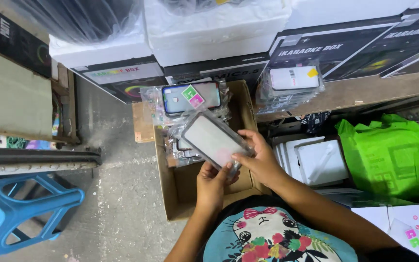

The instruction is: Inspecting and organizing various packaged smartphone screen protectors in a stockroom area.

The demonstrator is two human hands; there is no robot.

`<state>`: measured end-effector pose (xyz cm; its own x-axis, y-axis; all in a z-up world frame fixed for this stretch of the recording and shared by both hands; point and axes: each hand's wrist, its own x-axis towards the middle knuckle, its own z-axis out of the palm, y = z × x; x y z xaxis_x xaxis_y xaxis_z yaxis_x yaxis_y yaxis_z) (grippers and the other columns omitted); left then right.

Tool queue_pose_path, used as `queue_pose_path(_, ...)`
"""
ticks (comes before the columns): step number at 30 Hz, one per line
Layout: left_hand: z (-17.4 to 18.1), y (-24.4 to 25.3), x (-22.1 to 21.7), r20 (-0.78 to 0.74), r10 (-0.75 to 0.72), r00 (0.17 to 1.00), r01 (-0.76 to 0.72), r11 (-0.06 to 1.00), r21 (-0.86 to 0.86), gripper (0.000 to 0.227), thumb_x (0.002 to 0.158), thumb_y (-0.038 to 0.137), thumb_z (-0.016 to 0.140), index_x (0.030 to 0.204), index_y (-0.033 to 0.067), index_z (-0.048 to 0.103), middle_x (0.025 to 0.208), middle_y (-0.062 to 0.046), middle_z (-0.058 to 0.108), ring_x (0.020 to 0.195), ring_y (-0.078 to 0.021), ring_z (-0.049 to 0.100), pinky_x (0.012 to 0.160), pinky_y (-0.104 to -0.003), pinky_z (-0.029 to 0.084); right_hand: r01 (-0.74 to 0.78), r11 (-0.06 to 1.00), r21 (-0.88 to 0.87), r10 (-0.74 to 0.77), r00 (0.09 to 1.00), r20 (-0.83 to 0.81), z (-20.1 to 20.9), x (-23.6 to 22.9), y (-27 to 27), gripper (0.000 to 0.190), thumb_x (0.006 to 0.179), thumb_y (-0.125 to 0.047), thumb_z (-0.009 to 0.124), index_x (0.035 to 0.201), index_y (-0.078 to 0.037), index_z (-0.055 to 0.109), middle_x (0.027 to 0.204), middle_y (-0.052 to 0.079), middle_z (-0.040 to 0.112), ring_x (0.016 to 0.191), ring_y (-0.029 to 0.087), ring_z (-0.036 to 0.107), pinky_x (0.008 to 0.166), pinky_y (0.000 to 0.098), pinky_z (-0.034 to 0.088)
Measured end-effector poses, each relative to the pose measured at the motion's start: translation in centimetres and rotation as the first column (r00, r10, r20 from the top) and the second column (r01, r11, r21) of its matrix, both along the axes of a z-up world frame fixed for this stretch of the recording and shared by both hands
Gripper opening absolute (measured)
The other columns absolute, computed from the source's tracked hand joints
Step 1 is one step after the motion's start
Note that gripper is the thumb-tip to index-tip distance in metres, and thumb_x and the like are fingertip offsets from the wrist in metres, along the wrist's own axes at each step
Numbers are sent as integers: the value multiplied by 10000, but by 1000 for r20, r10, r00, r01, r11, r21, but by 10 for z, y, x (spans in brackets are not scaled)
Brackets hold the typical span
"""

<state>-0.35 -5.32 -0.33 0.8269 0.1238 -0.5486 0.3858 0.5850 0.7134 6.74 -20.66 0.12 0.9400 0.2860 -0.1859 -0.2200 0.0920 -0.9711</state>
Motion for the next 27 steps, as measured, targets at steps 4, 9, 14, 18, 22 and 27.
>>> queue_pose_path(4, -4, -3, -2, -15, -33, 999, 33, 999, -32, 189, 920, 69, 695, 1101, 21, 671, 979, -101, 756, 811, -217, 747, 727, -373, 658, 105, 989, 108, -82, 978, -194, -21, 3, -14, 524, 781, -3, 782, 1276, -9, 608, 1111, 87, 710, 1013, 161, 677, 918, 320, 527)
queue_pose_path(9, -3, -6, -2, -14, -85, 996, 83, 993, -83, 198, 921, 70, 701, 1107, 29, 648, 981, -102, 740, 826, -227, 749, 741, -383, 659, 45, 979, 198, 37, 920, -390, -37, 10, -35, 274, 892, -108, 748, 1125, 37, 737, 1030, 90, 763, 953, 161, 690, 901, 312, 525)
queue_pose_path(14, -17, -21, -5, -136, -13, 991, 2, 996, -87, 202, 905, 75, 710, 1093, 31, 649, 950, -105, 734, 798, -249, 749, 717, -396, 649, 82, 985, 153, -6, 898, -440, -55, 9, -37, 295, 909, -169, 734, 1125, 32, 748, 1018, 87, 768, 928, 165, 692, 866, 326, 534)
queue_pose_path(18, -10, -33, 3, -171, 22, 985, -30, 998, -48, 214, 891, 75, 710, 1098, 47, 663, 949, -90, 742, 803, -243, 754, 708, -391, 633, 117, 971, 210, 8, 856, -517, -65, 15, -49, 359, 920, -219, 741, 1165, 43, 732, 1032, 102, 753, 933, 195, 694, 872, 358, 544)
queue_pose_path(22, -12, -45, 13, -92, 81, 992, -85, 996, -34, 201, 902, 82, 714, 1094, 35, 678, 959, -103, 748, 800, -243, 749, 713, -378, 639, 141, 888, 437, 146, 815, -561, 12, 11, -40, 454, 831, -354, 655, 1205, -101, 700, 1077, 30, 769, 976, 148, 705, 828, 388, 559)
queue_pose_path(27, -16, -65, 32, -15, 171, 985, -171, 985, -31, 167, 926, 70, 720, 1082, 19, 692, 1012, -78, 727, 896, -175, 697, 801, -329, 602, 111, 955, 274, 47, 859, -510, -44, -9, -50, 307, 928, -234, 680, 1171, -48, 702, 1102, 31, 735, 1033, 153, 677, 924, 382, 535)
